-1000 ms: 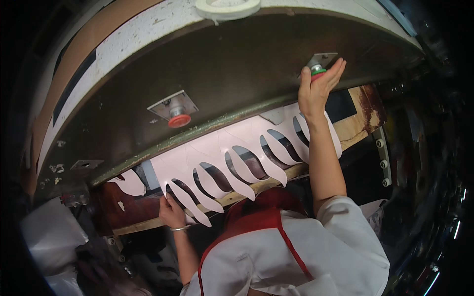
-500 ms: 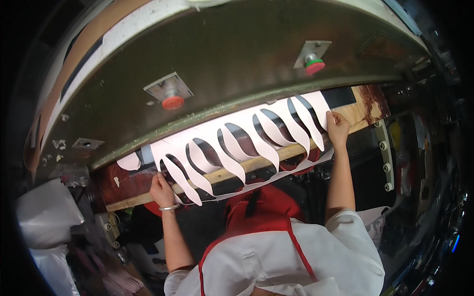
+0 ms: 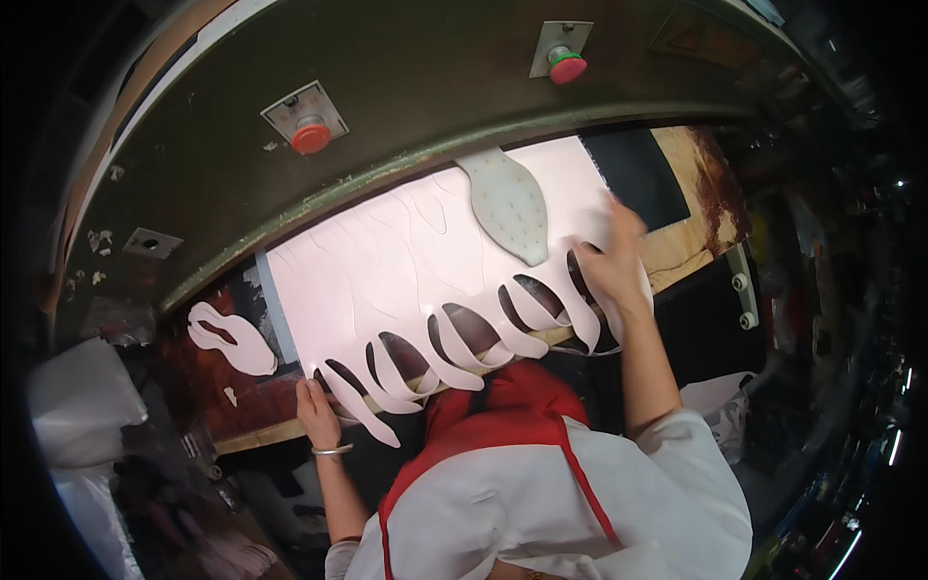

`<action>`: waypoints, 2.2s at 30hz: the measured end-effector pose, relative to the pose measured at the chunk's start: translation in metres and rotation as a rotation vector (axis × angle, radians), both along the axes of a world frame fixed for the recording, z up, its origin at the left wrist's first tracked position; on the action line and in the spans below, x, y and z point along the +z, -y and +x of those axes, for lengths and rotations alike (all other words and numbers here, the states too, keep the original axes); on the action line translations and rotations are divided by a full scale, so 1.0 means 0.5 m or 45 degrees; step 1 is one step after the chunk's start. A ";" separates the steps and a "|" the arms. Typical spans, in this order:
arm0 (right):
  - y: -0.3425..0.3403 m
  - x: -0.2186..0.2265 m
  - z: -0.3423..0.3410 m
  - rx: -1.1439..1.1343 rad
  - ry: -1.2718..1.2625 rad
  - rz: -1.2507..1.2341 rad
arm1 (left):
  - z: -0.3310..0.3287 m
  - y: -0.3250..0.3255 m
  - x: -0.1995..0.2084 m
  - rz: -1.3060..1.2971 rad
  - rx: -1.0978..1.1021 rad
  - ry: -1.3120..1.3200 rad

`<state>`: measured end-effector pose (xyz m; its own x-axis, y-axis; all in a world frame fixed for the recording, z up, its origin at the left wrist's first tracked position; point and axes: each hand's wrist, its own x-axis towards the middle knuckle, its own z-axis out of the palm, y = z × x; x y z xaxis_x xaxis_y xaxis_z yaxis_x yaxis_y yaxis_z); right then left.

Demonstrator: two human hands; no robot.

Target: The person places a sheet of light-colored fabric onto a hydraulic cutting press, aligns it, and presses a button to cut multiple shoe-shaped pieces. They remove the cut pieces and the surrounding scrap fabric, then repeat the process with a new sheet.

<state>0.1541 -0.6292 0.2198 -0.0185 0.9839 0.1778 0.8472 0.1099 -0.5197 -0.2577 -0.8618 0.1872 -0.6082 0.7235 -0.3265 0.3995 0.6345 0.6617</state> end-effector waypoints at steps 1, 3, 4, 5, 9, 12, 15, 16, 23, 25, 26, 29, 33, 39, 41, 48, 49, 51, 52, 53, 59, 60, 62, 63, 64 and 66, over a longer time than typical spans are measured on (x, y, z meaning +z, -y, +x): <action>-0.005 -0.018 -0.031 0.218 0.009 -0.062 | 0.009 0.007 0.000 -0.006 -0.037 -0.054; 0.007 -0.044 -0.076 0.364 0.045 -0.149 | 0.027 0.028 -0.002 0.083 -0.122 -0.212; 0.018 -0.055 -0.095 0.401 0.076 -0.099 | 0.038 0.041 -0.008 0.056 0.009 -0.151; 0.039 -0.059 -0.102 0.266 0.006 -0.123 | 0.053 0.063 -0.010 0.087 0.135 -0.119; 0.092 -0.037 -0.121 0.227 -0.170 -0.024 | 0.086 0.141 -0.031 0.595 0.598 0.179; 0.095 0.018 -0.109 0.123 -0.444 -0.381 | 0.092 0.196 -0.022 0.548 0.622 0.256; 0.065 0.069 -0.052 -0.141 -1.274 -0.868 | 0.091 0.222 -0.004 0.497 0.466 0.322; 0.058 0.080 -0.031 -0.209 -1.369 -0.916 | 0.092 0.225 0.003 0.490 0.401 0.336; 0.012 0.034 0.056 0.237 0.003 -0.218 | 0.115 0.186 -0.002 0.511 0.424 0.186; 0.006 0.014 0.068 0.182 -0.081 -0.185 | 0.120 0.178 0.000 0.536 0.390 0.196; 0.004 0.008 0.073 0.135 -0.132 -0.202 | 0.119 0.174 0.005 0.491 0.378 0.199; -0.013 0.004 0.076 0.218 -0.098 -0.118 | 0.107 0.151 0.022 0.517 0.332 0.173; -0.099 0.037 0.044 0.012 -0.346 -0.158 | 0.069 0.086 0.025 0.445 0.250 0.018; -0.357 0.083 -0.060 -0.100 0.111 0.456 | 0.009 -0.058 -0.037 0.497 0.190 -0.140; -0.401 0.059 -0.103 -0.096 0.145 0.409 | -0.013 -0.109 -0.058 0.448 0.193 -0.214; -0.396 0.003 -0.147 -0.137 0.008 0.466 | -0.092 -0.266 -0.070 0.411 0.071 -0.401; -0.396 -0.001 -0.142 -0.125 0.039 0.476 | -0.103 -0.270 -0.071 0.350 0.057 -0.416; -0.364 -0.018 -0.111 -0.039 0.042 0.428 | -0.117 -0.247 -0.081 0.199 0.089 -0.460; -0.346 -0.029 -0.087 -0.023 0.109 0.392 | -0.126 -0.230 -0.091 0.184 0.067 -0.484; -0.325 -0.048 -0.065 -0.053 0.127 0.373 | -0.139 -0.212 -0.105 0.174 0.076 -0.524; -0.163 -0.170 0.000 -0.753 -0.091 -0.464 | -0.199 -0.190 -0.182 0.373 -0.496 -1.047; -0.168 -0.174 -0.003 -0.734 -0.130 -0.612 | -0.184 -0.180 -0.177 0.126 0.024 -0.483; -0.166 -0.166 -0.030 -0.725 -0.020 -0.405 | -0.172 -0.190 -0.160 0.220 -0.041 -0.452; -0.154 -0.153 -0.034 -0.672 -0.066 -0.305 | -0.171 -0.200 -0.148 0.025 0.031 -0.353; -0.157 -0.137 -0.055 -0.578 -0.185 -0.145 | -0.162 -0.188 -0.129 0.092 0.037 -0.384; -0.112 -0.107 -0.045 -0.618 -0.123 -0.035 | -0.155 -0.161 -0.111 0.234 -0.016 -0.383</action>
